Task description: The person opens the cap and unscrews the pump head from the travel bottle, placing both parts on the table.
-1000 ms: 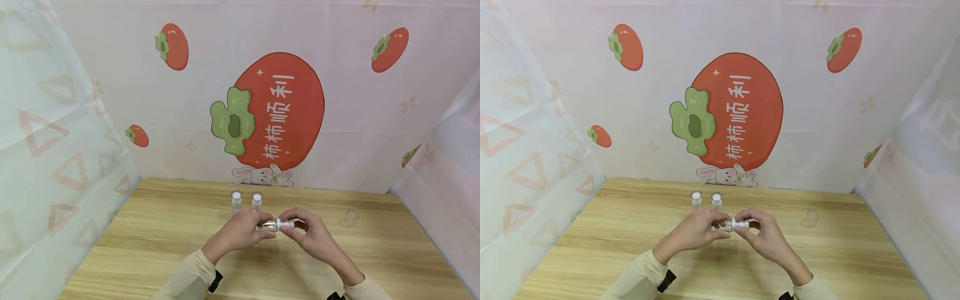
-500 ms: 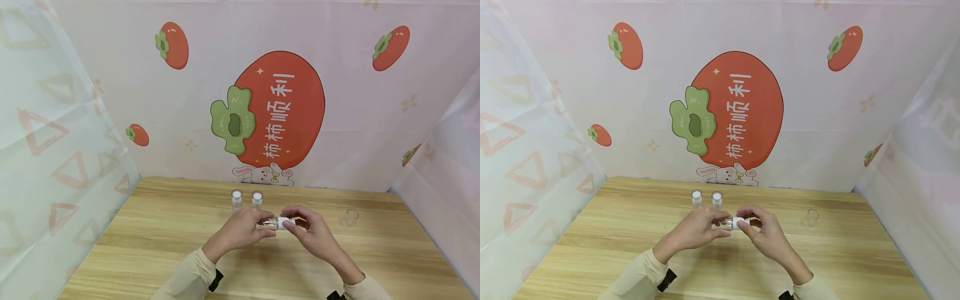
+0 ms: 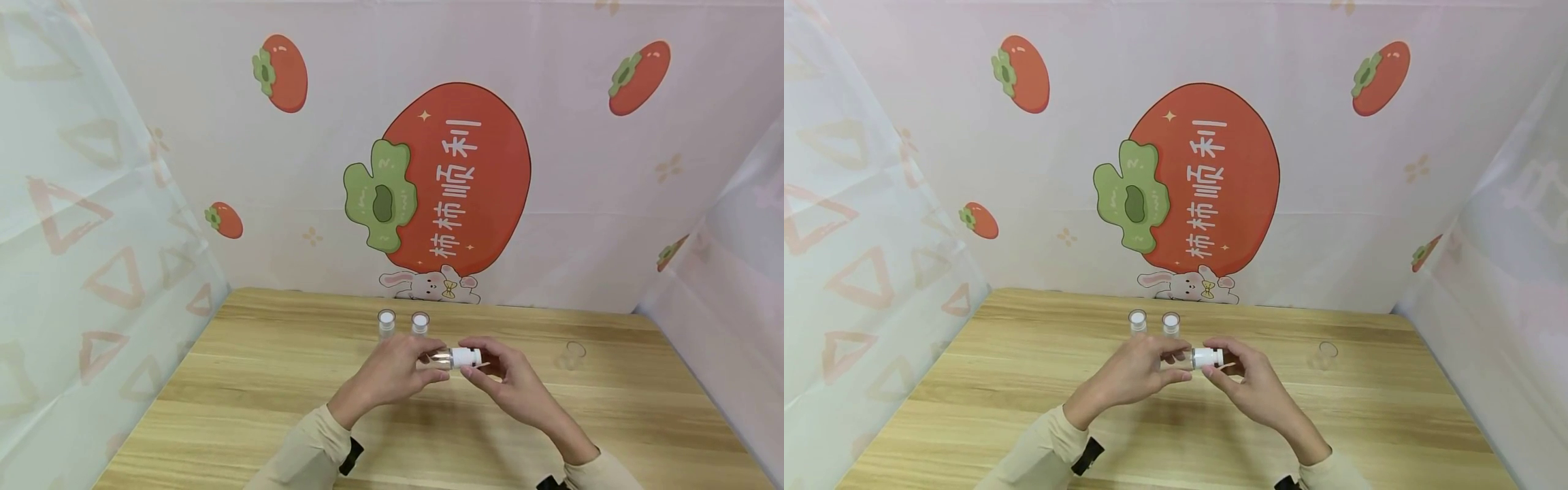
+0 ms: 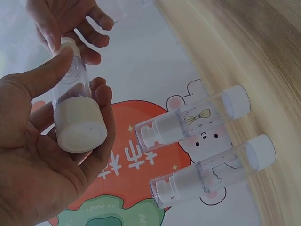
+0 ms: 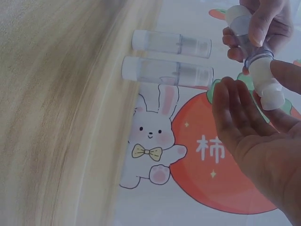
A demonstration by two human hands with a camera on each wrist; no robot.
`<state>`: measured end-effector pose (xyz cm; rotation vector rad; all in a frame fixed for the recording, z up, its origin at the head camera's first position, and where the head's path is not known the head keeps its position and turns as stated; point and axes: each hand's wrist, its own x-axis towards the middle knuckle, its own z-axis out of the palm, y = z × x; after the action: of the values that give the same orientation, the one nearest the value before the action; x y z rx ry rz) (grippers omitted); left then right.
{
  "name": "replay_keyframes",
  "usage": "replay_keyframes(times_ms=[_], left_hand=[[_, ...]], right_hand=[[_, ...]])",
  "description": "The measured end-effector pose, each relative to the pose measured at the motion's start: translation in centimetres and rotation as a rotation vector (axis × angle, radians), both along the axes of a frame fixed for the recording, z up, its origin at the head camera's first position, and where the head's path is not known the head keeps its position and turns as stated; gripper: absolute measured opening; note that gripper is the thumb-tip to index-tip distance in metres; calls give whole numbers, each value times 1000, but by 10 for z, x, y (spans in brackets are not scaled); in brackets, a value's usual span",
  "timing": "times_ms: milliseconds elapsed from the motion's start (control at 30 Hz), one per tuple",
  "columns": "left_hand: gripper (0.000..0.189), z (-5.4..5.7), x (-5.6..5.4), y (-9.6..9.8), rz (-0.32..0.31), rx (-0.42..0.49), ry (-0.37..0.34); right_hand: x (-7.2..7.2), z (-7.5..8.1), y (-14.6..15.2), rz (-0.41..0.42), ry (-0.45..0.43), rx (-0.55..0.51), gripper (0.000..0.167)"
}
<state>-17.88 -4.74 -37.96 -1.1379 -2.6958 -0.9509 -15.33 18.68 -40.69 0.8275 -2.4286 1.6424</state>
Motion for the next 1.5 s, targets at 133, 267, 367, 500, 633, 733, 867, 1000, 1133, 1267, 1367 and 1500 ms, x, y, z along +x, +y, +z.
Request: replay_keyframes(times_ms=[133,267,367,500,633,733,867,1000,1133,1267,1367,1500], left_hand=[[21,1,-1,0,-2,20,21],[22,0,-1,0,1,24,30],[22,0,0,0,2,22,30],[22,-2,0,0,5,20,30],[22,-4,0,1,10,10,38],[22,-5,0,1,6,2,37],[23,-7,-1,1,2,-7,25],[25,-9,-1,1,2,-5,2],[25,-10,-1,1,-5,4,-24],[25,-10,-1,0,-13,14,-40],[27,-10,-1,1,-14,13,-43],[27,-10,-1,1,-5,8,-38]], right_hand=[[-1,-2,1,28,-9,-11,30],[-1,-3,1,70,-18,-50,32],[-2,-4,1,101,-36,-76,34],[-2,-3,1,119,-70,-94,35],[-1,-2,0,119,-94,-97,34],[-1,-1,-1,104,-91,-83,31],[-1,-1,-2,73,-81,-56,25],[-1,0,-2,46,-58,-25,21],[-1,-1,-3,37,-31,-13,17],[-2,-1,-4,38,-19,-25,13],[-2,-1,-4,24,-18,-32,12],[-2,1,-4,-11,-22,-17,15]])
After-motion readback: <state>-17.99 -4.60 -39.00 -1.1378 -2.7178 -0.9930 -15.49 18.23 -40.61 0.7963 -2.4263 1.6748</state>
